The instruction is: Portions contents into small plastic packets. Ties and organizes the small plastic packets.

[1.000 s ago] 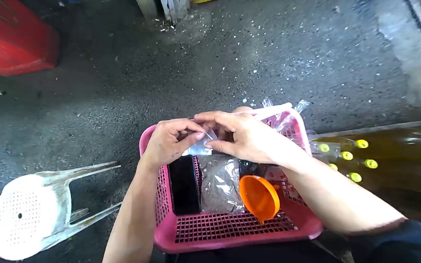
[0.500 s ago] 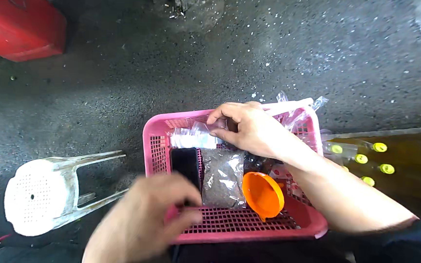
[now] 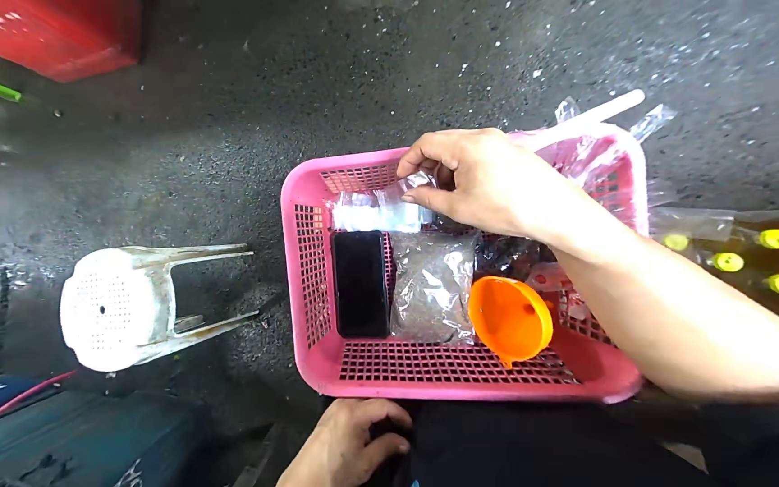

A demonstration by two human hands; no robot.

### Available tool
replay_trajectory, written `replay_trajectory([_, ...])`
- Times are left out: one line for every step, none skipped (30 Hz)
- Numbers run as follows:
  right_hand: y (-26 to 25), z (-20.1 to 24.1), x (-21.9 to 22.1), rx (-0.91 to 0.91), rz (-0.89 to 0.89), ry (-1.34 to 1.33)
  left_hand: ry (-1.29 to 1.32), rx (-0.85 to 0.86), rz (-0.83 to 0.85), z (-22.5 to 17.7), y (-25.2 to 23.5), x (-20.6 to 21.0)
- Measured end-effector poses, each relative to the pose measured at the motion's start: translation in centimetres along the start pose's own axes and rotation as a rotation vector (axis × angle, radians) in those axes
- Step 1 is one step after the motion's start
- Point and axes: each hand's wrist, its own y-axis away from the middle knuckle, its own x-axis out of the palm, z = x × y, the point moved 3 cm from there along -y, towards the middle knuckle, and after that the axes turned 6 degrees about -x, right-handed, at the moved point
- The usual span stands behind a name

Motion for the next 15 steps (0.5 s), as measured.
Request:
replay_trajectory([-0.1,-0.1,-0.1,-0.006,-0.005,0.005,-0.005,0.007,-0.011,0.2,0.0,0.1])
replay_trajectory([-0.1,-0.1,-0.1,-0.009,-0.01,0.007,-0.003,0.019,-0.008,0.3,-0.1,0.2])
replay_trajectory([0.0,-0.1,-0.1,-0.005,-0.01,0.006,0.002,0.035,0.006,0.3,-0.2,0.3])
replay_trajectory([-0.1,-0.2,-0.2,0.0,-0.01,0.009,0.009,0.049,0.02,0.5,-0.3,0.4])
replay_trajectory([-0.1,-0.2,-0.2,0.003,-0.011,0.007,0.021,0.057,0.029,0.6,-0.5,0.6])
replay_trajectory([0.0,-0.3,-0.2,0.002,-0.012,0.003,0.034,0.06,0.031,0.8,-0.7,0.8])
replay_trajectory([0.1,-0.3,-0.3,0.004,-0.01,-0.005,0.043,0.055,0.025,1.0,-0.9,0.9])
replay_trajectory([0.1,-0.3,-0.4,0.006,-0.009,-0.015,0.045,0.045,0.014,1.2,-1.0,1.0])
replay_trajectory([0.1,-0.4,-0.4,0.007,-0.01,-0.02,0.057,0.037,0.018,1.4,-0.9,0.8])
replay_trajectory([0.2,-0.5,-0.5,0.01,-0.01,-0.022,0.087,0.041,0.041,1.7,-0.8,0.5])
replay_trajectory([0.3,-0.7,-0.5,0.011,-0.012,-0.021,0.134,0.059,0.072,2.2,-0.5,0.2])
replay_trajectory([0.4,-0.8,-0.6,0.013,-0.01,-0.023,0.177,0.083,0.097,2.6,-0.3,-0.1])
replay_trajectory([0.5,-0.8,-0.7,0.013,-0.007,-0.025,0.198,0.107,0.104,2.8,-0.1,-0.3])
replay_trajectory([0.4,-0.9,-0.8,0.009,-0.01,-0.027,0.198,0.125,0.095,2.8,-0.1,-0.4])
replay_trajectory([0.4,-0.9,-0.8,0.006,-0.01,-0.027,0.183,0.136,0.075,2.7,-0.3,-0.3])
